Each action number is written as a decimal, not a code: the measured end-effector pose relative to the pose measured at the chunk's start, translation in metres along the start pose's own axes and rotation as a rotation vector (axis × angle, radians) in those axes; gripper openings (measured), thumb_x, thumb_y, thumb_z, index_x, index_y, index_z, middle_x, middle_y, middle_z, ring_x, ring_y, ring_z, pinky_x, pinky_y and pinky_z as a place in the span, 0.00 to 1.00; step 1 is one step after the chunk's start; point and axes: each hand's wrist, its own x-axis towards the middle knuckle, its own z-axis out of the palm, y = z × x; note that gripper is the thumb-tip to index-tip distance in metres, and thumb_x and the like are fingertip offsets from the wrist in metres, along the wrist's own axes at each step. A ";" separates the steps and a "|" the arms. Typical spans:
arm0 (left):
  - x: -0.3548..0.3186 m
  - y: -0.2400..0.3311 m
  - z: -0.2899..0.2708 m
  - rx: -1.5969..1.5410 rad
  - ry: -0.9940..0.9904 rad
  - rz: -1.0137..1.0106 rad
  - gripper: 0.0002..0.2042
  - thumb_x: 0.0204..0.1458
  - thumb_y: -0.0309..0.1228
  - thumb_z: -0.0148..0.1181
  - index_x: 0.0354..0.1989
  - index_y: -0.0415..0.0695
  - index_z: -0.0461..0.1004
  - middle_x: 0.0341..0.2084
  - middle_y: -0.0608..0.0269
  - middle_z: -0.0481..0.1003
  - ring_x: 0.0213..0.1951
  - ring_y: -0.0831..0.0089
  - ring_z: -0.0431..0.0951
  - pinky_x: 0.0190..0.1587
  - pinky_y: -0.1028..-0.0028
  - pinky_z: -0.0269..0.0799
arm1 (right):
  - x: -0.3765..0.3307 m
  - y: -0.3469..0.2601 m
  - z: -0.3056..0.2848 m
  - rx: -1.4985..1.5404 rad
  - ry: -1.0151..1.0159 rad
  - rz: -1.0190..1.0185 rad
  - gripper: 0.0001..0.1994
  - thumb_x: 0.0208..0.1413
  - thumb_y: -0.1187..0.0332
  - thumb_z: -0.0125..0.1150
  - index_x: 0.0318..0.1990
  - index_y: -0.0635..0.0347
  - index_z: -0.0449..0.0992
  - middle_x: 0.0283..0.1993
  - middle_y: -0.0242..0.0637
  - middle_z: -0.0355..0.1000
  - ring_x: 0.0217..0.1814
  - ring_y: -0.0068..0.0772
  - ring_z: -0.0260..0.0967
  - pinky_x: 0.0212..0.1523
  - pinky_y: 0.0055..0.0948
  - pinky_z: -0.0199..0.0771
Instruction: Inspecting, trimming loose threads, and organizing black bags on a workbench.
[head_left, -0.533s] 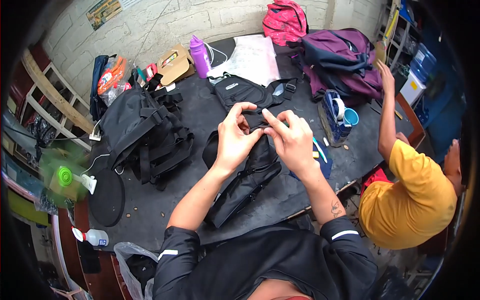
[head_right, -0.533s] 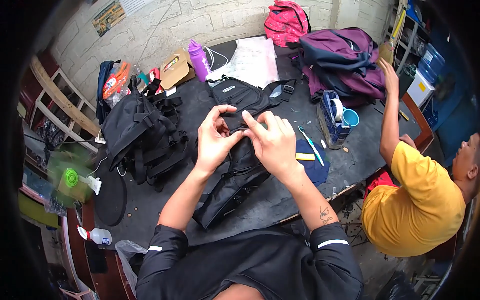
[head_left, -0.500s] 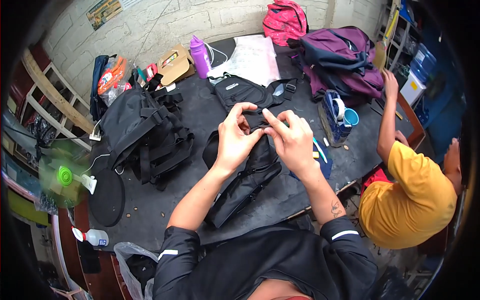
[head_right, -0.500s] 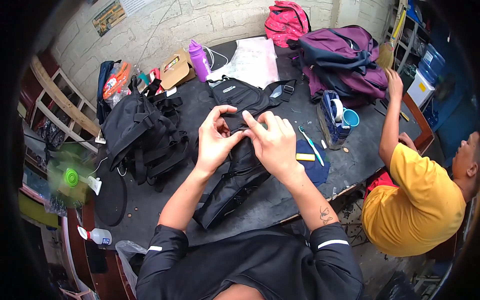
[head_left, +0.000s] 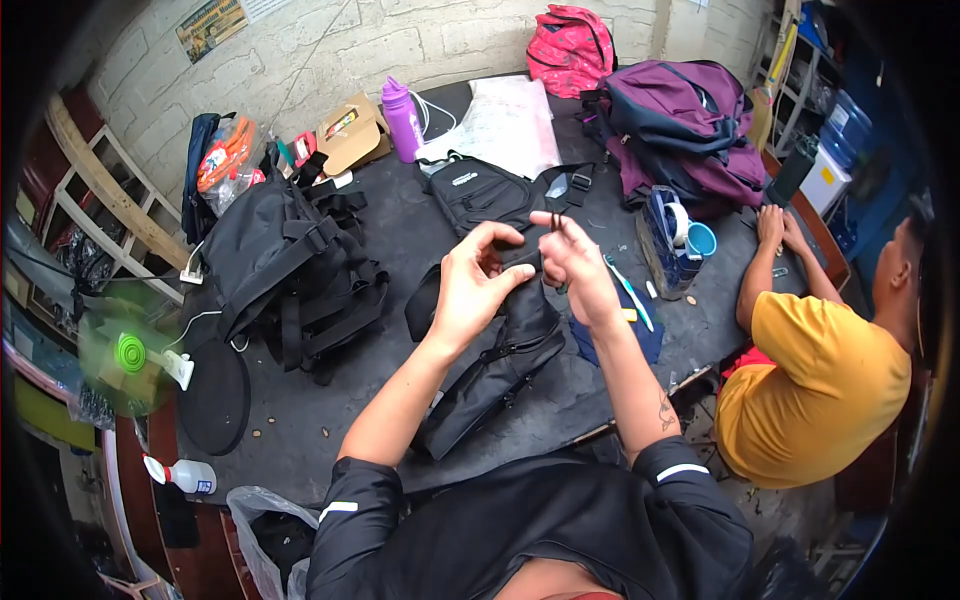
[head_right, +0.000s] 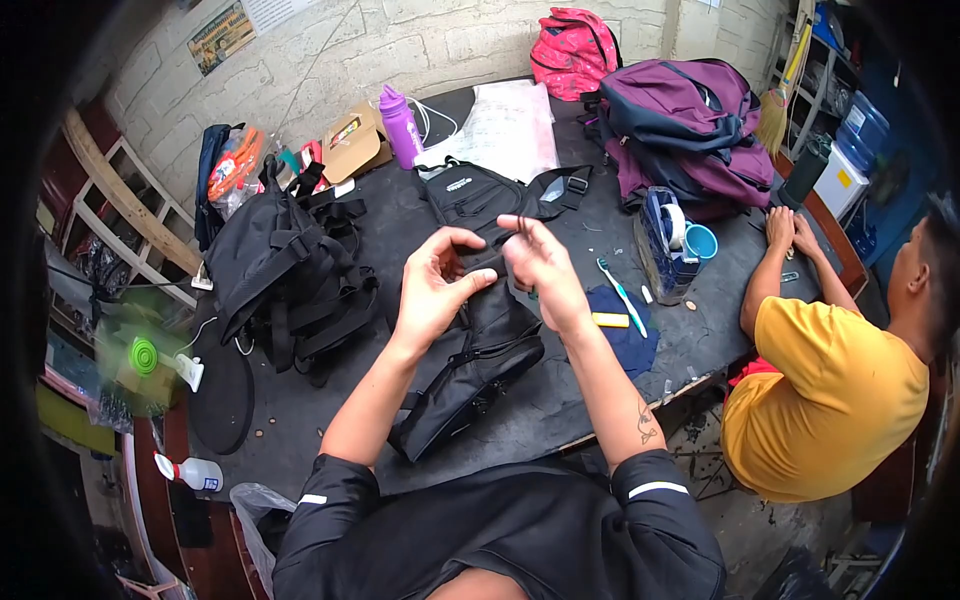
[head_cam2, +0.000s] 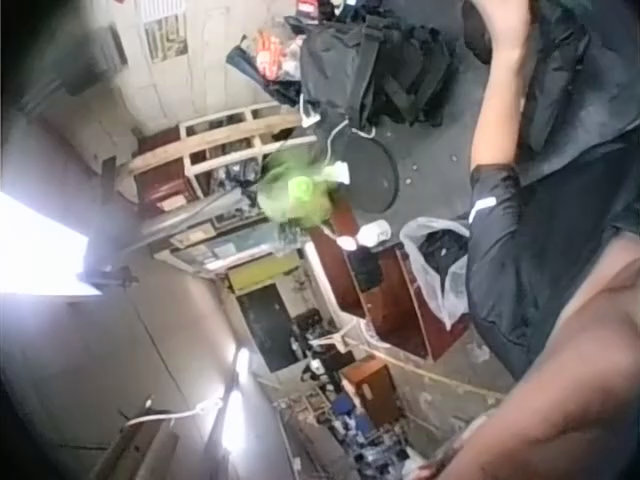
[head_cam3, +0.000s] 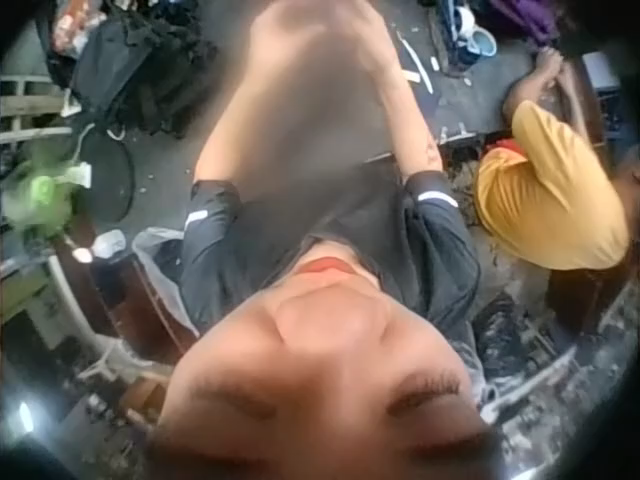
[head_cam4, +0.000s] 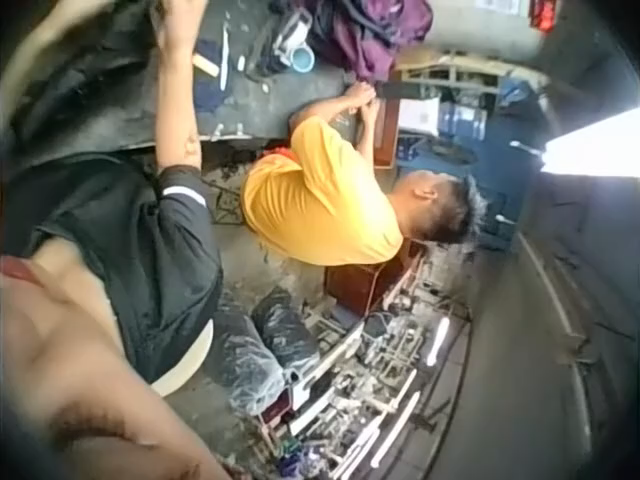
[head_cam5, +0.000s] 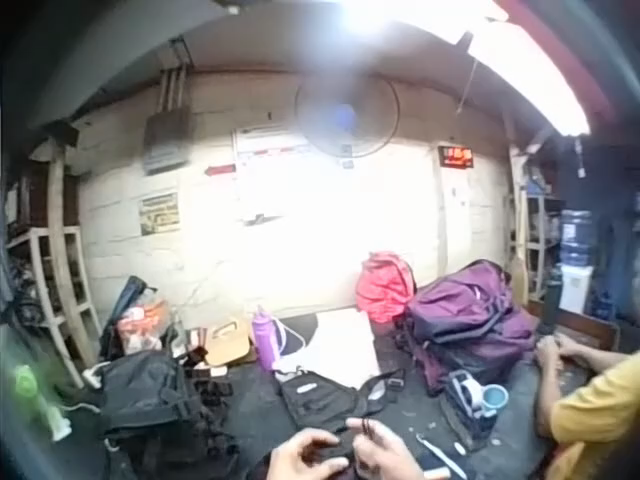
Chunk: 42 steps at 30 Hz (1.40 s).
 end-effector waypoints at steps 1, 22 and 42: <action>0.000 0.000 -0.002 -0.042 -0.041 -0.048 0.10 0.47 0.23 0.66 0.38 0.39 0.75 0.22 0.73 0.71 0.24 0.88 0.67 0.27 0.85 0.63 | -0.001 0.003 0.002 -0.122 -0.039 -0.079 0.23 0.56 0.66 0.62 0.57 0.64 0.67 0.37 0.25 0.65 0.39 0.14 0.62 0.43 0.16 0.63; 0.004 0.010 -0.017 -0.064 -0.202 -0.151 0.05 0.56 0.23 0.56 0.40 0.38 0.74 0.26 0.70 0.74 0.28 0.86 0.71 0.31 0.81 0.71 | -0.009 0.002 0.010 -0.220 0.016 -0.208 0.19 0.53 0.79 0.60 0.53 0.65 0.65 0.37 0.29 0.69 0.39 0.15 0.65 0.43 0.17 0.66; -0.006 0.013 0.000 0.310 0.063 0.022 0.01 0.58 0.20 0.44 0.34 0.38 0.61 0.22 0.53 0.65 0.26 0.58 0.66 0.30 0.69 0.64 | -0.028 -0.046 0.038 -1.393 0.090 -0.627 0.07 0.50 0.69 0.63 0.35 0.59 0.72 0.30 0.38 0.71 0.32 0.40 0.72 0.35 0.35 0.70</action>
